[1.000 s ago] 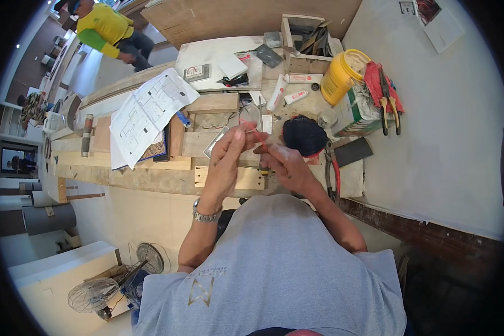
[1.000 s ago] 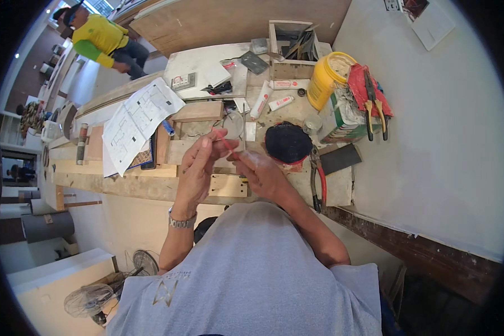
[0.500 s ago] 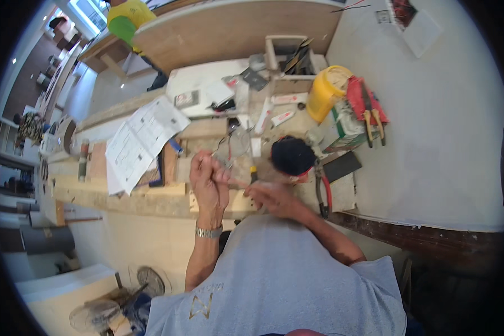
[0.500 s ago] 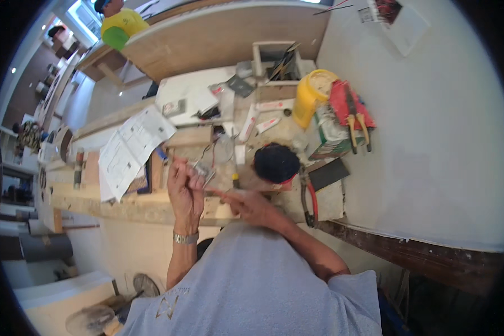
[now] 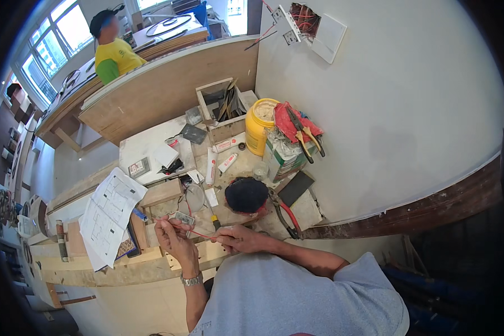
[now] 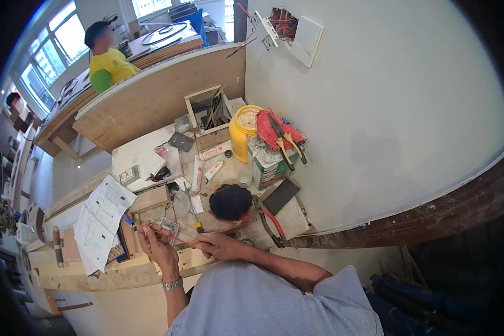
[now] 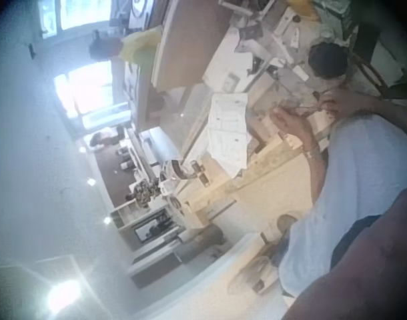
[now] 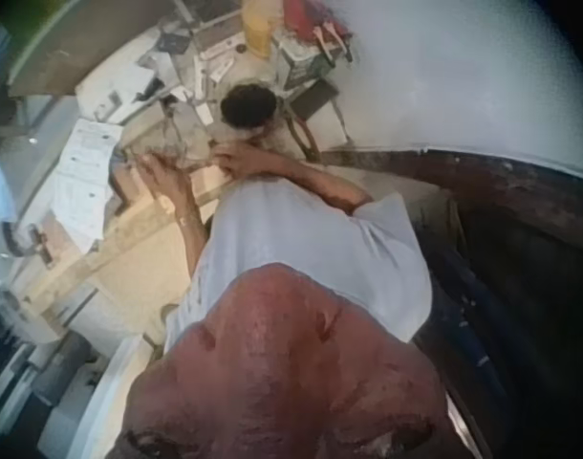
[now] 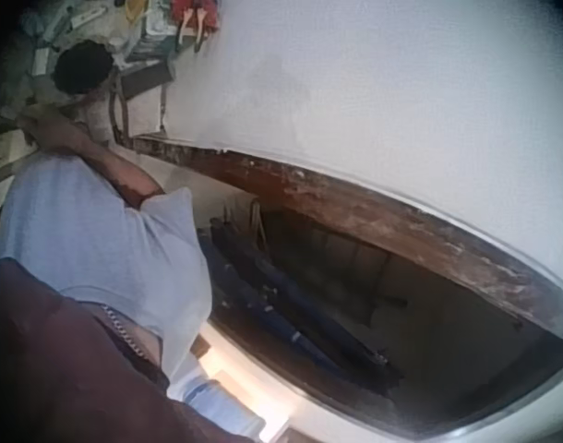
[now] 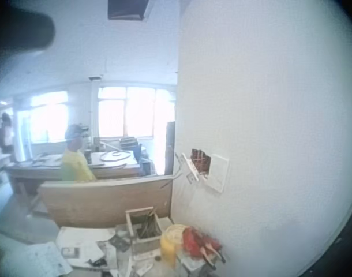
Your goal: The person prepares electrical wiring by cutting and stripping wires with pliers, attaching them to a switch box, working on the wall socket wiring with pliers, and wrapping electrical tape around the wires by hand.
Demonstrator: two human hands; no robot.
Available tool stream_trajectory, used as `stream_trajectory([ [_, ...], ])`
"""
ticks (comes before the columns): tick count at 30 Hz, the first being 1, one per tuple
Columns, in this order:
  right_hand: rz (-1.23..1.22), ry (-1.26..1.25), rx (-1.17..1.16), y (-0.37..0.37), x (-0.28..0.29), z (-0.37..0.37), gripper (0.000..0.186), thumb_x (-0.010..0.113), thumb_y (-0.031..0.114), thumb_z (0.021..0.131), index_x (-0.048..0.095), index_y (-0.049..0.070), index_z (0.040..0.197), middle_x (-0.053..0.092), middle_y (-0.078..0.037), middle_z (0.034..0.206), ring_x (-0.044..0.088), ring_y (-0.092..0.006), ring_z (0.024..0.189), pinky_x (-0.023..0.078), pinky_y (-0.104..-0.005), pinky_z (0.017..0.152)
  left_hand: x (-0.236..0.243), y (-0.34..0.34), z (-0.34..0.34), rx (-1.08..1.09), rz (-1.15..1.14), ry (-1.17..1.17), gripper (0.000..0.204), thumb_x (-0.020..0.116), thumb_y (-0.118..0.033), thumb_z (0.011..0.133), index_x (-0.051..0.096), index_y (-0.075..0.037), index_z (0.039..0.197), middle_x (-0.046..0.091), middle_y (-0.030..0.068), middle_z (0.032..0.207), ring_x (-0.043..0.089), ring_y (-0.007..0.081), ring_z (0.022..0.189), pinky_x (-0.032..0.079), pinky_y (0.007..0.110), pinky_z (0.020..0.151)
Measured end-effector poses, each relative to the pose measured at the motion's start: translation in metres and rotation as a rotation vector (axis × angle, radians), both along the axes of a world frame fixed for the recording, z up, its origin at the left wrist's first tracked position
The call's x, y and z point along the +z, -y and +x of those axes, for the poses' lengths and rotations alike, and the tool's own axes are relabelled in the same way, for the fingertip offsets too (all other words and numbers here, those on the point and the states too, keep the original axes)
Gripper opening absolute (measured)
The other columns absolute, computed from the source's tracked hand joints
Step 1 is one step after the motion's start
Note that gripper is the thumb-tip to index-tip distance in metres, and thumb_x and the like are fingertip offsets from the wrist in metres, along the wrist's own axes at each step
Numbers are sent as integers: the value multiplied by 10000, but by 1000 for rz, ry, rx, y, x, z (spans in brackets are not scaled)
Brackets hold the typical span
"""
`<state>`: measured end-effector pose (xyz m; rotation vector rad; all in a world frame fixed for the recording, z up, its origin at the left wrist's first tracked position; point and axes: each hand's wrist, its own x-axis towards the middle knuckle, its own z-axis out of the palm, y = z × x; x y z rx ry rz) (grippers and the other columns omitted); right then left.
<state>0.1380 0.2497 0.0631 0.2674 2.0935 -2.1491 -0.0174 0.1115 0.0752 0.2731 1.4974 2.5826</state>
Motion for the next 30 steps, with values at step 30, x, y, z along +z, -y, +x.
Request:
stream_trajectory([
  [30,457,-101,-199,34,18,15,277,577,186,1087,686,-6,1255,749,-180,1013,714,-291,837,550,-403,762,-33,11,-39,-294,191,308,268,526,-321,1142,602,-87,1037,588,4,701,552,110,540,513,300,509],
])
